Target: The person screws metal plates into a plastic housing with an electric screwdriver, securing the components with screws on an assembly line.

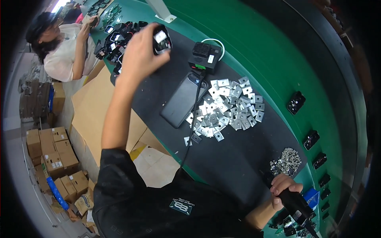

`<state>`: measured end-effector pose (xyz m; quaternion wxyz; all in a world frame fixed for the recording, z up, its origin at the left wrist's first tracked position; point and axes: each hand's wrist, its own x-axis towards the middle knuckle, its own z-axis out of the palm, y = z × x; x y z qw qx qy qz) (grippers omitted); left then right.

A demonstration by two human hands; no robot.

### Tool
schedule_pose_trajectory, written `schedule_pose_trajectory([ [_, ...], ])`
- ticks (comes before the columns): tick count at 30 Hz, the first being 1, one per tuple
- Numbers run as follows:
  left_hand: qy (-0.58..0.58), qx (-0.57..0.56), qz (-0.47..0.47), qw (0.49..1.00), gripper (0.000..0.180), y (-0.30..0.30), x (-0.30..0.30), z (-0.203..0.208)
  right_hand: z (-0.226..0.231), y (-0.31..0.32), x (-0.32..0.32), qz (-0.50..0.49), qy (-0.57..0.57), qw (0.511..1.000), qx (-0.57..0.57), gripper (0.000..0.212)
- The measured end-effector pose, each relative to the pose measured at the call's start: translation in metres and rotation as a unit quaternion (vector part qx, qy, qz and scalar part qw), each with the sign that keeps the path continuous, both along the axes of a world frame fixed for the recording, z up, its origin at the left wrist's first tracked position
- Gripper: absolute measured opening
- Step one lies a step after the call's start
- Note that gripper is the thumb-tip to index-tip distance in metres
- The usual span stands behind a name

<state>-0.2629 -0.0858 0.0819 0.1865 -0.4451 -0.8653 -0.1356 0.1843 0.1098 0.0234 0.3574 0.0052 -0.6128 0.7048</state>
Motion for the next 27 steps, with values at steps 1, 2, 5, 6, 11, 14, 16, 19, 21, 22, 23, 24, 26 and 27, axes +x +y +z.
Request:
schedule_pose_trajectory([
  [1,-0.023,-0.013,0.025,0.999,0.066,0.006,-0.015,0.001,0.000,-0.001,0.002,-0.006,-0.003,1.000,0.001,0.051],
  [2,-0.026,-0.017,0.034,0.999,0.065,0.011,-0.037,-0.004,0.000,-0.002,0.001,-0.007,0.002,1.000,-0.001,0.051],
  [5,-0.044,-0.109,0.118,0.986,0.070,0.032,-0.111,-0.039,0.004,-0.011,0.005,-0.039,-0.003,0.999,-0.027,0.052],
  [6,-0.029,-0.164,0.165,0.972,0.070,0.041,-0.120,-0.049,0.000,-0.008,0.008,-0.017,0.005,1.000,-0.014,0.060],
  [11,-0.074,-0.289,0.273,0.915,0.090,0.003,-0.206,-0.056,0.005,-0.003,-0.012,-0.001,0.001,0.999,0.041,0.079],
  [14,0.021,-0.275,0.236,0.932,0.096,0.004,-0.209,-0.061,-0.003,-0.011,-0.011,-0.073,0.014,0.997,-0.026,0.077],
  [16,0.058,-0.264,0.224,0.936,0.093,0.023,-0.152,-0.042,0.000,-0.016,-0.009,-0.144,0.003,0.986,-0.081,0.070],
  [19,0.108,-0.094,0.040,0.989,0.051,0.016,-0.066,-0.008,0.007,-0.014,-0.007,-0.171,0.015,0.982,-0.079,0.060],
  [21,-0.026,0.002,-0.046,0.999,0.034,0.018,0.019,0.000,0.015,-0.012,-0.008,-0.208,0.012,0.974,-0.088,0.053],
  [22,-0.083,0.034,-0.064,0.994,0.032,0.012,0.052,-0.003,0.014,-0.010,-0.009,-0.233,0.034,0.968,-0.083,0.053],
  [23,-0.155,0.011,-0.029,0.987,0.027,0.018,0.087,-0.014,0.013,-0.007,-0.004,-0.275,0.043,0.958,-0.063,0.054],
  [24,-0.112,0.000,-0.047,0.993,0.022,0.010,0.116,-0.005,0.011,-0.006,-0.007,-0.285,0.049,0.955,-0.068,0.053],
  [26,-0.236,0.058,-0.038,0.969,0.017,-0.002,0.156,-0.007,0.013,-0.003,-0.011,-0.285,0.061,0.954,-0.068,0.053],
  [27,-0.277,0.062,-0.037,0.958,0.016,-0.004,0.169,-0.010,0.013,-0.003,-0.012,-0.287,0.073,0.953,-0.065,0.052],
])
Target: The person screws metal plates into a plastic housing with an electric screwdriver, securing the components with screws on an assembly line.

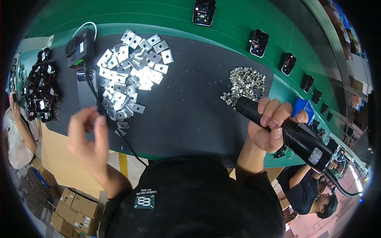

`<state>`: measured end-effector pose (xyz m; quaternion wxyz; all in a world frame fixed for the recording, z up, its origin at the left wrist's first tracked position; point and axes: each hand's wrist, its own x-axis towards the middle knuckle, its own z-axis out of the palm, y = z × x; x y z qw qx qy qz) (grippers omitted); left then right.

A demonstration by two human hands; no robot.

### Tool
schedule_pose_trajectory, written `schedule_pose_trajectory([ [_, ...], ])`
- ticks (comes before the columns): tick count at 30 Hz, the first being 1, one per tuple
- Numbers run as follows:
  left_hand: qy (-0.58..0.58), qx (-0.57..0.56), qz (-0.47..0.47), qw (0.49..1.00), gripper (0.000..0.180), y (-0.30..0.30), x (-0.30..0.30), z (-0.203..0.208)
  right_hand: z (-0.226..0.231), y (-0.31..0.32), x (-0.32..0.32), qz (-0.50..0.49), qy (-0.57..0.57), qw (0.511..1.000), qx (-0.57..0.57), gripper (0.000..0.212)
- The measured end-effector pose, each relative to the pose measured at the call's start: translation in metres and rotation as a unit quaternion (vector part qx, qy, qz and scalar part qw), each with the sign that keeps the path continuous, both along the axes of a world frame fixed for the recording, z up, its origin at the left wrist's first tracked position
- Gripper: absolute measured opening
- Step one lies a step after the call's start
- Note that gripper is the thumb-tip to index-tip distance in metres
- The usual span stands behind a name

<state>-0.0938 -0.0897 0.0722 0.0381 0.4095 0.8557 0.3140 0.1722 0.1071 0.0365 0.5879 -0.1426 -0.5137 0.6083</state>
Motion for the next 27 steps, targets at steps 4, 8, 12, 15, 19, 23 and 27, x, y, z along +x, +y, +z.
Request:
schedule_pose_trajectory([
  [4,-0.046,-0.040,-0.059,0.996,0.022,0.007,0.026,-0.017,-0.004,0.005,-0.005,-0.010,-0.007,1.000,0.007,0.052],
  [8,0.003,-0.091,-0.133,0.987,0.032,0.020,0.032,-0.021,-0.014,0.007,-0.009,-0.005,-0.045,0.999,-0.004,0.054],
  [12,0.008,-0.141,-0.159,0.977,0.032,0.022,0.035,-0.025,0.000,0.004,-0.005,0.002,-0.007,1.000,0.002,0.053],
  [15,0.017,-0.162,-0.155,0.974,0.028,0.021,0.038,-0.025,0.006,0.007,0.006,0.041,-0.002,0.999,0.015,0.051],
  [19,0.016,-0.147,-0.161,0.976,0.022,0.028,0.038,-0.024,0.006,0.006,0.010,0.059,-0.004,0.998,0.014,0.049],
  [23,-0.017,-0.150,-0.187,0.971,0.023,0.029,0.039,-0.031,0.002,0.003,0.008,0.042,0.010,0.999,-0.024,0.046],
  [27,-0.112,-0.068,-0.190,0.973,0.018,0.048,0.047,-0.026,0.002,0.000,0.005,0.013,0.031,0.998,-0.054,0.050],
])
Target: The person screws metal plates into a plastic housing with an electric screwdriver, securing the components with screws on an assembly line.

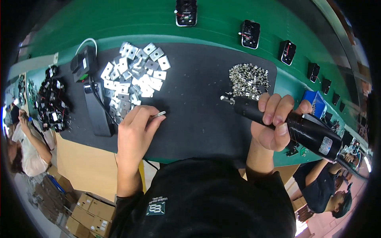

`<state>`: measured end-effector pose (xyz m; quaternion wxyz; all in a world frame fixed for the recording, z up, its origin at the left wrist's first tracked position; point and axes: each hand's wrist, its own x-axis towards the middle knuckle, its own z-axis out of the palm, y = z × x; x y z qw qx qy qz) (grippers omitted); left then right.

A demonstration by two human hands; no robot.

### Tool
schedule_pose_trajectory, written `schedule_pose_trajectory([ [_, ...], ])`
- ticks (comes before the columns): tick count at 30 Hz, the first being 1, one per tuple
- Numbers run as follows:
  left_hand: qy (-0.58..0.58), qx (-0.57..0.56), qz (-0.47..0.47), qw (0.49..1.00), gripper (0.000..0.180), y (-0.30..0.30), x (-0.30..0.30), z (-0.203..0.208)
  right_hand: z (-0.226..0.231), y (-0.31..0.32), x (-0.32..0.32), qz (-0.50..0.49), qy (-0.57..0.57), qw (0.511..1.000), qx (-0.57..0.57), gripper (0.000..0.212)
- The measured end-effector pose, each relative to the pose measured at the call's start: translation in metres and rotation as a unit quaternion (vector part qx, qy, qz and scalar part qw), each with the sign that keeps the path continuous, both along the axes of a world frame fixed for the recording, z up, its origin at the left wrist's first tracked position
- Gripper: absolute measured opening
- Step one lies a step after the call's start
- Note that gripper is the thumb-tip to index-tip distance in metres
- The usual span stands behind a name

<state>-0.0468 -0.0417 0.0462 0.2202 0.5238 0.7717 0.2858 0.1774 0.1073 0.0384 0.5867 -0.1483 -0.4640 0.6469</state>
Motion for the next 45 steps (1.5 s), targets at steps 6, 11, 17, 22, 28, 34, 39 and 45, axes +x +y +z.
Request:
schedule_pose_trajectory([
  [6,-0.003,0.034,-0.027,0.999,0.018,0.056,-0.017,0.012,0.004,-0.004,0.003,-0.010,0.004,0.999,-0.051,0.050],
  [11,0.112,0.130,-0.083,0.982,0.018,0.133,-0.054,0.022,0.008,-0.008,0.011,0.006,0.012,0.996,-0.089,0.047],
  [17,0.110,0.077,-0.170,0.976,0.018,0.206,-0.089,0.014,0.006,-0.015,0.021,0.060,0.021,0.991,-0.121,0.042],
  [22,0.132,0.040,-0.201,0.970,0.019,0.227,-0.095,-0.009,0.001,-0.010,0.023,0.127,0.028,0.984,-0.123,0.047],
  [28,0.094,0.000,-0.129,0.987,0.025,0.231,-0.083,-0.020,-0.003,-0.007,0.020,0.151,0.037,0.982,-0.106,0.049],
  [34,0.021,-0.013,-0.145,0.989,0.033,0.223,-0.084,-0.024,0.002,-0.010,0.022,0.164,0.035,0.981,-0.100,0.048],
  [39,0.086,0.023,-0.175,0.981,0.032,0.194,-0.079,-0.010,0.005,-0.015,0.023,0.183,0.031,0.978,-0.098,0.047],
  [45,-0.014,0.043,-0.177,0.983,0.029,0.108,-0.010,0.019,0.009,-0.024,0.025,0.101,0.033,0.987,-0.117,0.041],
])
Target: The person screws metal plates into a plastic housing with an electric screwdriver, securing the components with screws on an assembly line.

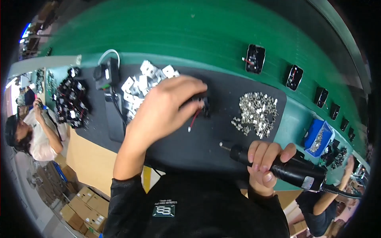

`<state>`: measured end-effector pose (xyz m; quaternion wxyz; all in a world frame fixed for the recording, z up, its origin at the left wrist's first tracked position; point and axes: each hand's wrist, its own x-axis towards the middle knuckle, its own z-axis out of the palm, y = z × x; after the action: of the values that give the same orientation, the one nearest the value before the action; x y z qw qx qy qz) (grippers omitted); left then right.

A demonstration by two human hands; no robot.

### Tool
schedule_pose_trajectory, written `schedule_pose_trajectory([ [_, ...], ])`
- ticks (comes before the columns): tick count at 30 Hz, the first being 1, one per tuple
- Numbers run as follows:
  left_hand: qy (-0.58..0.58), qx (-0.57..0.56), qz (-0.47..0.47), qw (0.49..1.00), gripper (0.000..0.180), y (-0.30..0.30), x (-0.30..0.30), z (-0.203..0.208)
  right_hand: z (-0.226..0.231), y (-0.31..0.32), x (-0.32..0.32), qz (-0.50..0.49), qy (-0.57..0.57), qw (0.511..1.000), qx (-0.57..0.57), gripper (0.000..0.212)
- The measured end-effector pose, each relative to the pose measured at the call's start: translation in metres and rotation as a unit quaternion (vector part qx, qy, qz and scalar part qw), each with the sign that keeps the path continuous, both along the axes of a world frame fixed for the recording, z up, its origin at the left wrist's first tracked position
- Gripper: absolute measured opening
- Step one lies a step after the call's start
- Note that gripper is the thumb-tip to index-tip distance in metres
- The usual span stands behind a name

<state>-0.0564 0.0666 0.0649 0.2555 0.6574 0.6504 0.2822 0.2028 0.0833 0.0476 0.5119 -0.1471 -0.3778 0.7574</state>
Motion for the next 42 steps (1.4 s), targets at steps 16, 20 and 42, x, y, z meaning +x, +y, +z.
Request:
schedule_pose_trajectory([
  [16,-0.096,-0.033,0.058,0.993,0.039,-0.063,0.029,-0.042,0.010,0.011,-0.003,0.022,0.021,0.997,0.069,0.044],
  [20,-0.153,-0.108,0.084,0.979,0.033,-0.058,0.032,-0.038,0.010,0.012,-0.003,0.026,0.025,0.997,0.075,0.045],
  [42,-0.008,0.118,0.024,0.993,0.040,-0.082,0.064,-0.018,0.032,0.010,-0.010,0.058,0.113,0.991,0.042,0.050],
])
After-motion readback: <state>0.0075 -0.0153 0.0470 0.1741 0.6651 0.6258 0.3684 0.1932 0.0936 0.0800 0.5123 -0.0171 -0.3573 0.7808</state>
